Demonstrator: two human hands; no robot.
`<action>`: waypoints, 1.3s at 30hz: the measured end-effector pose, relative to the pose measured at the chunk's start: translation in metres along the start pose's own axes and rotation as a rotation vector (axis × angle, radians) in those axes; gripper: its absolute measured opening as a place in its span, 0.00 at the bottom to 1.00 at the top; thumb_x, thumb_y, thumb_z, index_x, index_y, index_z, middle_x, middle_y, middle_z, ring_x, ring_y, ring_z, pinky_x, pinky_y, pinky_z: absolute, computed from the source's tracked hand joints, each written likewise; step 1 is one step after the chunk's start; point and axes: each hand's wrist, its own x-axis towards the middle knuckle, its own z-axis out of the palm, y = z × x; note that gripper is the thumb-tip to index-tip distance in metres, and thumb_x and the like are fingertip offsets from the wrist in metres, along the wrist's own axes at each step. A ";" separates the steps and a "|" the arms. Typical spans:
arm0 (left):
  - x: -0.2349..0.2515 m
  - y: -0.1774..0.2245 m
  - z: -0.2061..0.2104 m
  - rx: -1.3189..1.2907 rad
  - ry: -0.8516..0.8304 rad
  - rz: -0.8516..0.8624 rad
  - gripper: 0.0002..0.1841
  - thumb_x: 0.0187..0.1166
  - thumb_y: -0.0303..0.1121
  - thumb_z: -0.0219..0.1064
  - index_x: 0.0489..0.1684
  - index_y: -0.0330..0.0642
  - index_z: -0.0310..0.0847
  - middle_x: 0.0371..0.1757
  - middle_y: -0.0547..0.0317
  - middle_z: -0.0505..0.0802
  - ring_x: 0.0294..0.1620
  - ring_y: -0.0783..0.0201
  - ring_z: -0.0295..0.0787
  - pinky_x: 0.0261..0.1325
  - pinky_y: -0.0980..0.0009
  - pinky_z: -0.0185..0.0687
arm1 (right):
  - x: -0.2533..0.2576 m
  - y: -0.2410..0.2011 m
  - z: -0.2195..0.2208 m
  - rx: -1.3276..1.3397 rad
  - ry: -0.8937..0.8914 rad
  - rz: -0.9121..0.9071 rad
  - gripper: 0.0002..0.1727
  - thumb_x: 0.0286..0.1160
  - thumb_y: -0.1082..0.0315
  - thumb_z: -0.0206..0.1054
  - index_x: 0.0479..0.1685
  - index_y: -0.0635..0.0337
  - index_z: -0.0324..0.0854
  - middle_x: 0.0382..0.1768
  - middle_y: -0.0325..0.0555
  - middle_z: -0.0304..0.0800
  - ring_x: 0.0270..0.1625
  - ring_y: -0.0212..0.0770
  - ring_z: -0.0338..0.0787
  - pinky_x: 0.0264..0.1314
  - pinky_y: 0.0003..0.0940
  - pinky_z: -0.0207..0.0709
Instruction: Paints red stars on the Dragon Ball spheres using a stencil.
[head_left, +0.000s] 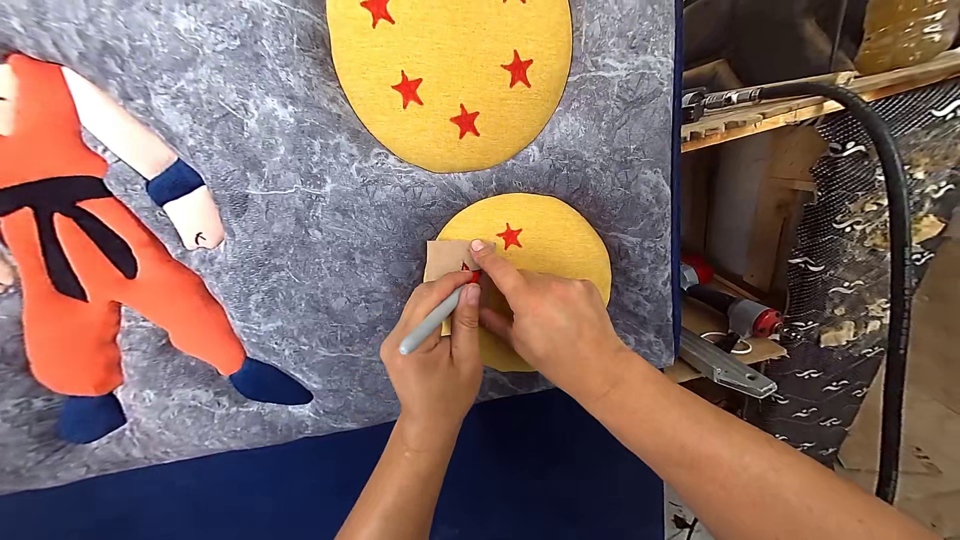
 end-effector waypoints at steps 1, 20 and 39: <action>0.002 -0.001 -0.003 0.005 -0.006 -0.012 0.11 0.86 0.34 0.67 0.54 0.38 0.89 0.44 0.61 0.95 0.40 0.71 0.94 0.44 0.71 0.94 | 0.000 0.000 0.000 0.004 -0.004 -0.001 0.35 0.76 0.48 0.72 0.84 0.47 0.75 0.26 0.39 0.87 0.23 0.43 0.86 0.18 0.39 0.75; 0.044 -0.030 -0.058 0.394 -0.574 0.386 0.33 0.70 0.39 0.79 0.77 0.43 0.75 0.87 0.47 0.75 0.90 0.49 0.65 0.91 0.49 0.61 | -0.001 0.002 0.006 0.011 0.041 -0.011 0.37 0.73 0.46 0.75 0.83 0.46 0.76 0.24 0.41 0.87 0.22 0.44 0.87 0.19 0.40 0.76; -0.028 -0.034 -0.058 0.218 -0.456 0.387 0.29 0.71 0.34 0.81 0.71 0.43 0.76 0.83 0.47 0.79 0.87 0.46 0.70 0.86 0.48 0.69 | -0.079 0.047 0.014 0.332 0.182 -0.113 0.18 0.78 0.58 0.73 0.61 0.59 0.90 0.30 0.42 0.90 0.30 0.36 0.86 0.34 0.30 0.82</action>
